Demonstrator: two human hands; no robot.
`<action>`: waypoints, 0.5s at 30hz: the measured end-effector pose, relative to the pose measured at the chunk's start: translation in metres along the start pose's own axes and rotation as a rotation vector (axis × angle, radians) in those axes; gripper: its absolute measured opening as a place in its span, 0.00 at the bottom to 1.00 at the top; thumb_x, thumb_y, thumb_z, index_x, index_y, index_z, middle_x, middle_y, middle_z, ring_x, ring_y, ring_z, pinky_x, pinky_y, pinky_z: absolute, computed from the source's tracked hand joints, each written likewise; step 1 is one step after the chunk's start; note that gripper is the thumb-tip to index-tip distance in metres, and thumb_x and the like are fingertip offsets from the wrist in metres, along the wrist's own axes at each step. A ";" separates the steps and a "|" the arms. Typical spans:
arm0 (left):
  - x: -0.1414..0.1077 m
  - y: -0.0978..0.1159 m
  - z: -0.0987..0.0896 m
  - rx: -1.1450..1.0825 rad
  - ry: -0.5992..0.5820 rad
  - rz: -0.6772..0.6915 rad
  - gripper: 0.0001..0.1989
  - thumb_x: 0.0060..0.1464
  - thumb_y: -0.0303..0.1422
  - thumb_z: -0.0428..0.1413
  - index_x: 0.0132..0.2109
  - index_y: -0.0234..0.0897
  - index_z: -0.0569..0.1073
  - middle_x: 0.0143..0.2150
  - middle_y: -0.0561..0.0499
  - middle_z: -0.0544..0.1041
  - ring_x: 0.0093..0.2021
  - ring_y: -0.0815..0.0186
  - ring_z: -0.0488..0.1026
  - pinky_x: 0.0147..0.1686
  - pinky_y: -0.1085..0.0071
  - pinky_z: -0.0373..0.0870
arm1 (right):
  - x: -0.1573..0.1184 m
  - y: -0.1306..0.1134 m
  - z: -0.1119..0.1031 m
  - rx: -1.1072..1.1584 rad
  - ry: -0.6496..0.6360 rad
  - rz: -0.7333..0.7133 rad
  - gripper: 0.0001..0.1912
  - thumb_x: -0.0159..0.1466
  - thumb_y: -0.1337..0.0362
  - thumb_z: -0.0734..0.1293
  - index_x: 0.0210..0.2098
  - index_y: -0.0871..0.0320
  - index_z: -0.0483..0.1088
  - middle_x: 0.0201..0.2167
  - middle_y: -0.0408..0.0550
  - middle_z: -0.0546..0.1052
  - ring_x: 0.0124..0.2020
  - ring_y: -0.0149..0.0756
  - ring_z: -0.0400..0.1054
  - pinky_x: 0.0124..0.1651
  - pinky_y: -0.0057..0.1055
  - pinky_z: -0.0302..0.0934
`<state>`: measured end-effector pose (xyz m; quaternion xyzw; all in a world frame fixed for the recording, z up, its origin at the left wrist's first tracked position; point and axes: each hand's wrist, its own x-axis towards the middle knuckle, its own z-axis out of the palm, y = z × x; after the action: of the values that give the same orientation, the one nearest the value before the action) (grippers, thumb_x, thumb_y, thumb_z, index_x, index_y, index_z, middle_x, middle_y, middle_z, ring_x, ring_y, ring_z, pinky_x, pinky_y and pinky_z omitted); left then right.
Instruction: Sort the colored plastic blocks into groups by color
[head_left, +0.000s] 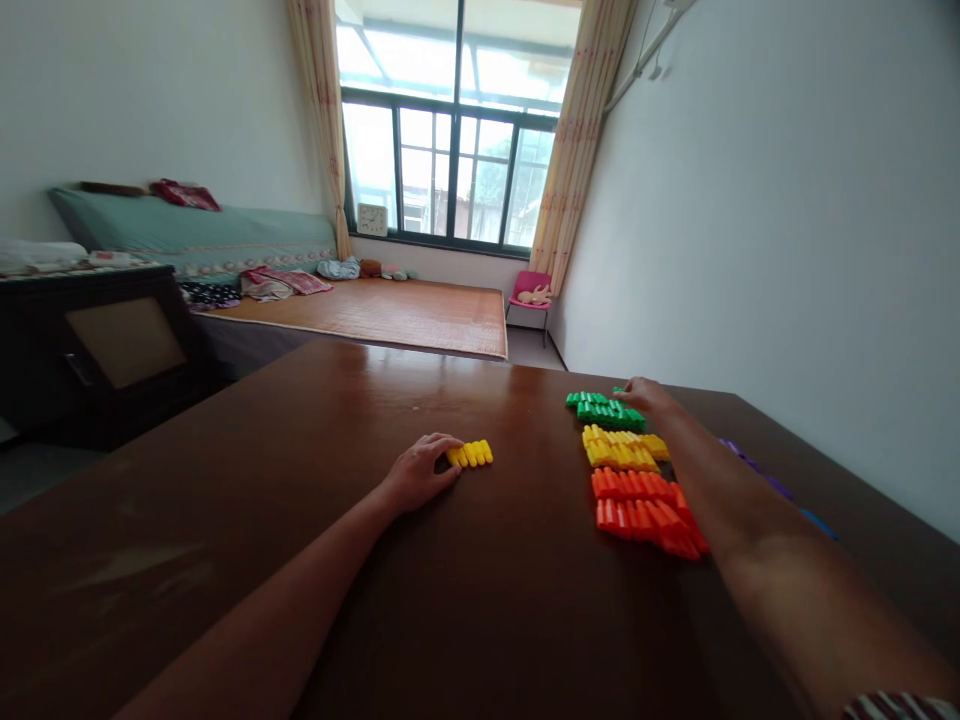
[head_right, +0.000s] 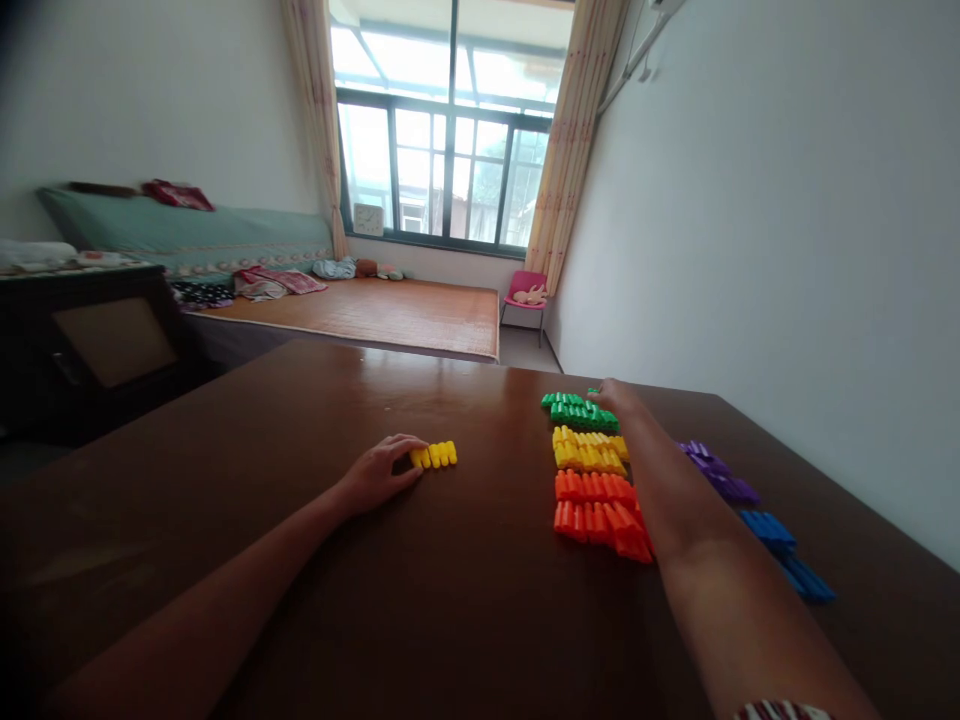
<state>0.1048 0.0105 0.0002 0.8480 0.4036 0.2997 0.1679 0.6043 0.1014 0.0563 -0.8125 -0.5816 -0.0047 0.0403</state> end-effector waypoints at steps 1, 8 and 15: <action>0.000 0.000 0.000 -0.001 -0.001 0.000 0.18 0.51 0.34 0.57 0.51 0.42 0.74 0.52 0.48 0.75 0.52 0.59 0.71 0.55 0.63 0.67 | 0.002 -0.001 0.002 -0.012 0.002 0.000 0.19 0.57 0.50 0.69 0.25 0.61 0.77 0.25 0.56 0.78 0.29 0.42 0.74 0.34 0.33 0.62; 0.000 0.003 -0.001 -0.007 -0.005 -0.012 0.18 0.51 0.34 0.57 0.51 0.41 0.75 0.52 0.48 0.75 0.52 0.59 0.71 0.55 0.64 0.67 | -0.003 -0.027 -0.015 -0.079 0.045 -0.016 0.18 0.61 0.52 0.66 0.31 0.60 0.78 0.32 0.59 0.80 0.38 0.43 0.75 0.38 0.31 0.63; -0.002 0.007 -0.001 0.025 0.006 -0.025 0.24 0.51 0.33 0.58 0.56 0.39 0.72 0.54 0.45 0.75 0.53 0.57 0.71 0.54 0.63 0.68 | -0.094 -0.157 -0.016 0.276 -0.132 -0.720 0.16 0.63 0.55 0.65 0.46 0.55 0.75 0.39 0.48 0.80 0.36 0.34 0.73 0.40 0.27 0.63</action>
<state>0.1074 0.0044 0.0040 0.8439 0.4185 0.2951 0.1600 0.4260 0.0618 0.0764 -0.5421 -0.8258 0.1121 0.1072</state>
